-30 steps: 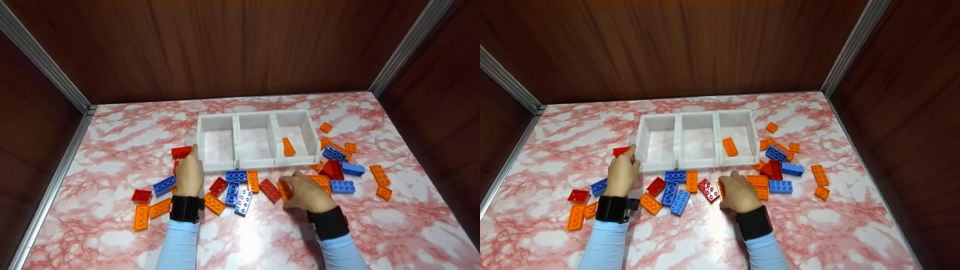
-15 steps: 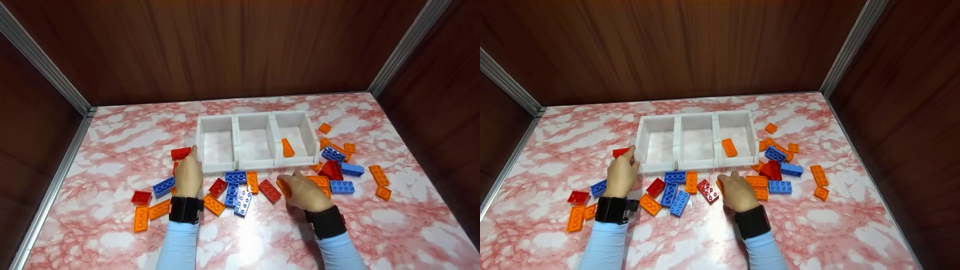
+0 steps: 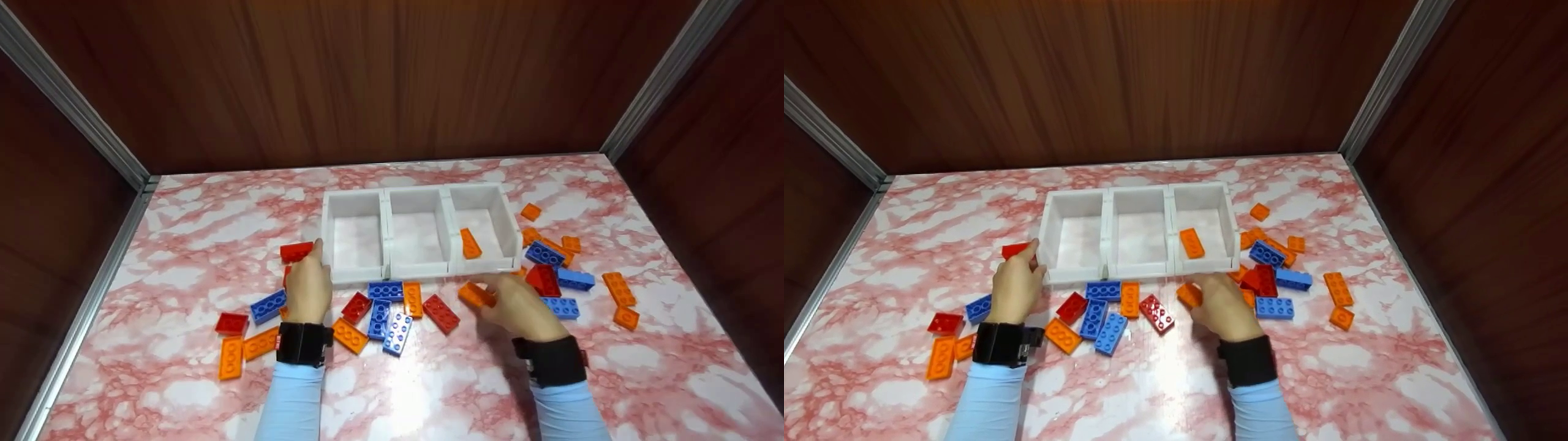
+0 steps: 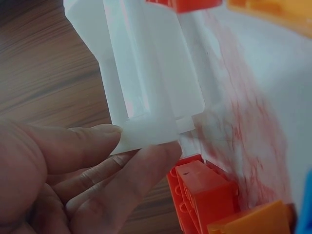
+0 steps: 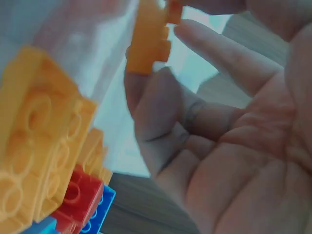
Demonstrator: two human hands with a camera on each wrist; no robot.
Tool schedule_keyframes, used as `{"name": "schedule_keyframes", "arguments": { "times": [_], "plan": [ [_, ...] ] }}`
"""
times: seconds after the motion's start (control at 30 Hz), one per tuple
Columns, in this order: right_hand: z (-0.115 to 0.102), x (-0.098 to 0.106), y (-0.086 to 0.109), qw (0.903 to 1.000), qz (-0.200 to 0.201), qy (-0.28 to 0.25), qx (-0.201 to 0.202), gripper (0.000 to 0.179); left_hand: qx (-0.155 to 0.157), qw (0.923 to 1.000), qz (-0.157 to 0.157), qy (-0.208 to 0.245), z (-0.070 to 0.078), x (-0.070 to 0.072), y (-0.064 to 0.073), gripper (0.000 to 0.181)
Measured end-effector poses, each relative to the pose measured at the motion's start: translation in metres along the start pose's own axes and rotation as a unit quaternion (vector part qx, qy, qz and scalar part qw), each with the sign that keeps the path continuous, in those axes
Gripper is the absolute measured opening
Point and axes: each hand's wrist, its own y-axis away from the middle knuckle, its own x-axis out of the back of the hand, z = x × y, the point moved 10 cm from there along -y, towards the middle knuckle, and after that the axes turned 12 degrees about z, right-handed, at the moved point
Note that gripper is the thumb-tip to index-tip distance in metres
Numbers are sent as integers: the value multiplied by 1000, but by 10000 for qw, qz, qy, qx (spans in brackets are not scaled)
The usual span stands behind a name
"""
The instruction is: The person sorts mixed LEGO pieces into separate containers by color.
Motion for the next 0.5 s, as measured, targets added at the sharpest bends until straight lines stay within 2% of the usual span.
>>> {"name": "schedule_keyframes", "arguments": {
  "times": [0.1,0.33,0.5],
  "plan": [
    [2,13,-3,9991,330,-157,214,48,-76,9999,81,9,0,1,1,48],
    [6,41,-2,9936,895,-490,482,36,33,10000,7,18,-1,0,2,49],
    [1,65,0,9823,1647,-486,742,28,-11,10000,46,-37,1,0,0,49]
  ]
}}
